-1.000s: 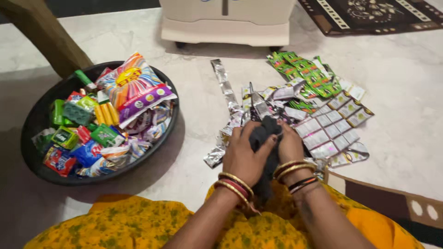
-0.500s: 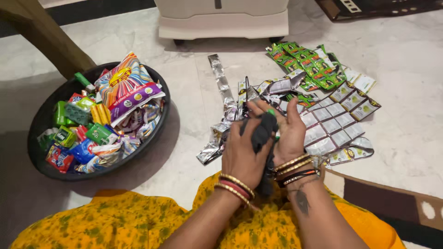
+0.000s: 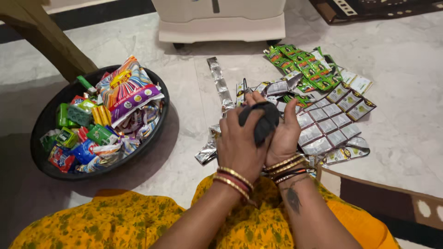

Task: The person sits on the floor and organizes various snack packets from a large bowl into neat rows on the floor. They use a dark cloth to wipe the packets and the floor surface while arranging them.

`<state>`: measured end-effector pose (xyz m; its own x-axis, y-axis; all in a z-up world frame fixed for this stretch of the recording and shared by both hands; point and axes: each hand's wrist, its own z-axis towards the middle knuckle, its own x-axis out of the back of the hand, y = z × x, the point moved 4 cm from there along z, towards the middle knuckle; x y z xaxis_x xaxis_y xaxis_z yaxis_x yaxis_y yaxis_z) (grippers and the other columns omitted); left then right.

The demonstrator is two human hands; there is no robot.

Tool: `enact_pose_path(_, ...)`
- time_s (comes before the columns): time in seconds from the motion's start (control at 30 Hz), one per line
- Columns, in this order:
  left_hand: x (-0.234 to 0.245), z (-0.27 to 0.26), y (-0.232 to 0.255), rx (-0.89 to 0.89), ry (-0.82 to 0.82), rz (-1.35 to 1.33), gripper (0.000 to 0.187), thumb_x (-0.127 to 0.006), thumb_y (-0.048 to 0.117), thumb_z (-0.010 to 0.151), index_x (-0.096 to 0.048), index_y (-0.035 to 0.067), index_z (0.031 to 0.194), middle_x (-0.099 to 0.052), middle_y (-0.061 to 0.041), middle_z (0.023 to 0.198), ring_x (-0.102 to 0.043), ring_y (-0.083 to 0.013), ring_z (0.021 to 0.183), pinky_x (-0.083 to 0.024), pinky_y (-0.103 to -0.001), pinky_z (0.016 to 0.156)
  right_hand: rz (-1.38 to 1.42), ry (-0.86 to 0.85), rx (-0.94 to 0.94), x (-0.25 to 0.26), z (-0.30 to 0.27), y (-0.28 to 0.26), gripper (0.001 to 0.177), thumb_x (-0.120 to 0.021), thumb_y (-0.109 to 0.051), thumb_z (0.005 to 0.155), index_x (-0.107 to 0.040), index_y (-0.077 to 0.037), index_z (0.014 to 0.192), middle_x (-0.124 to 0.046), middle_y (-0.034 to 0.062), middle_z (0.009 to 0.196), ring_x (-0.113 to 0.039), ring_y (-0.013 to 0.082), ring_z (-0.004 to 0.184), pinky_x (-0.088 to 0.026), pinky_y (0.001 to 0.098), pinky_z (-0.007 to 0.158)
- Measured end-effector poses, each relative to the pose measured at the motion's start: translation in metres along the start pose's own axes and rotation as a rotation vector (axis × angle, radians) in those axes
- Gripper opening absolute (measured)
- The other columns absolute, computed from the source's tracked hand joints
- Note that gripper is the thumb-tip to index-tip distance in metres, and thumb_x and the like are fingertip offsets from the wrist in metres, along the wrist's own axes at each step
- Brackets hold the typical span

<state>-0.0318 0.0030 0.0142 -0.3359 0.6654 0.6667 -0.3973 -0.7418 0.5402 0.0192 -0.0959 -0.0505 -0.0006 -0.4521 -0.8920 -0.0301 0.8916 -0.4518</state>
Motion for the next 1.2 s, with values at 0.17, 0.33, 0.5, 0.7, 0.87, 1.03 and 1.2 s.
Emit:
enact_pose_path(0.17, -0.004, 0.034, -0.021, 0.183, -0.028, -0.038, 0.044, -0.076, 0.037, 0.090, -0.061, 0.019, 0.127, -0.054, -0.017, 0.125, -0.057, -0.0418, 0.111, -0.053, -0.054, 0.081, -0.190, -0.095, 0.097, -0.011, -0.010, 0.008, 0.085, -0.042, -0.067, 0.101, -0.045, 0.003, 0.149, -0.056, 0.0169, 0.143, -0.054, 0.0323, 0.132, -0.040, 0.0509, 0.122)
enact_pose_path(0.33, -0.011, 0.025, -0.027, 0.214, -0.043, -0.030, 0.051, -0.073, 0.041, 0.090, -0.060, 0.017, 0.133, -0.053, -0.018, 0.125, -0.059, -0.0423, 0.109, -0.053, -0.054, 0.083, 0.032, -0.105, -0.080, -0.016, -0.007, 0.003, 0.091, -0.032, -0.075, 0.094, -0.051, -0.002, 0.145, -0.062, 0.0130, 0.139, -0.059, 0.0310, 0.129, -0.041, 0.0488, 0.116)
enact_pose_path(0.5, -0.013, 0.005, -0.011, 0.026, 0.005, -0.036, 0.059, -0.070, 0.040, 0.083, -0.061, 0.015, 0.136, -0.054, -0.021, 0.127, -0.057, -0.0431, 0.112, -0.054, -0.053, 0.089, -0.055, -0.050, -0.015, 0.006, 0.005, -0.001, 0.092, -0.031, -0.074, 0.094, -0.051, -0.003, 0.149, -0.063, 0.0114, 0.136, -0.058, 0.0268, 0.125, -0.043, 0.0429, 0.113)
enact_pose_path(0.7, -0.025, 0.032, -0.045, 0.360, -0.095, -0.155, 0.053, -0.064, 0.054, 0.090, -0.065, 0.017, 0.128, -0.064, -0.020, 0.116, -0.068, -0.0420, 0.099, -0.055, -0.048, 0.083, -0.251, -0.042, 0.199, 0.005, 0.008, 0.007, 0.057, -0.051, -0.032, 0.107, -0.050, 0.006, 0.150, -0.061, 0.0095, 0.140, -0.056, 0.0176, 0.127, -0.041, 0.0351, 0.117)
enact_pose_path(0.87, -0.052, 0.033, -0.088, 0.551, -0.055, -0.722, 0.047, -0.066, 0.047, 0.093, -0.073, 0.007, 0.118, -0.076, -0.008, 0.103, -0.071, -0.0216, 0.094, -0.056, -0.036, 0.083, -0.426, -0.075, 0.163, -0.014, 0.010, 0.012, 0.046, -0.057, -0.020, 0.101, -0.053, 0.001, 0.142, -0.062, 0.0117, 0.139, -0.058, 0.0163, 0.126, -0.040, 0.0323, 0.115)
enact_pose_path(1.03, -0.059, 0.019, -0.090, 0.721, -0.159, -1.060, 0.047, -0.073, 0.041, 0.090, -0.075, 0.002, 0.117, -0.074, -0.002, 0.102, -0.065, -0.0112, 0.087, -0.053, -0.030, 0.076, -0.937, 0.113, 0.379, -0.002, 0.015, 0.004, 0.057, -0.040, -0.043, 0.109, -0.067, 0.002, 0.132, -0.070, 0.0121, 0.132, -0.060, 0.0144, 0.124, -0.040, 0.0269, 0.112)
enact_pose_path(1.2, -0.040, 0.023, -0.066, 0.594, -0.200, -1.020, 0.046, -0.074, 0.038, 0.087, -0.073, 0.003, 0.117, -0.075, -0.005, 0.101, -0.066, -0.0146, 0.085, -0.056, -0.034, 0.077, -1.029, 0.221, 0.534, 0.017, 0.028, -0.009, 0.064, -0.042, -0.054, 0.107, -0.063, 0.001, 0.134, -0.069, 0.0134, 0.123, -0.063, 0.0177, 0.113, -0.050, 0.0303, 0.101)
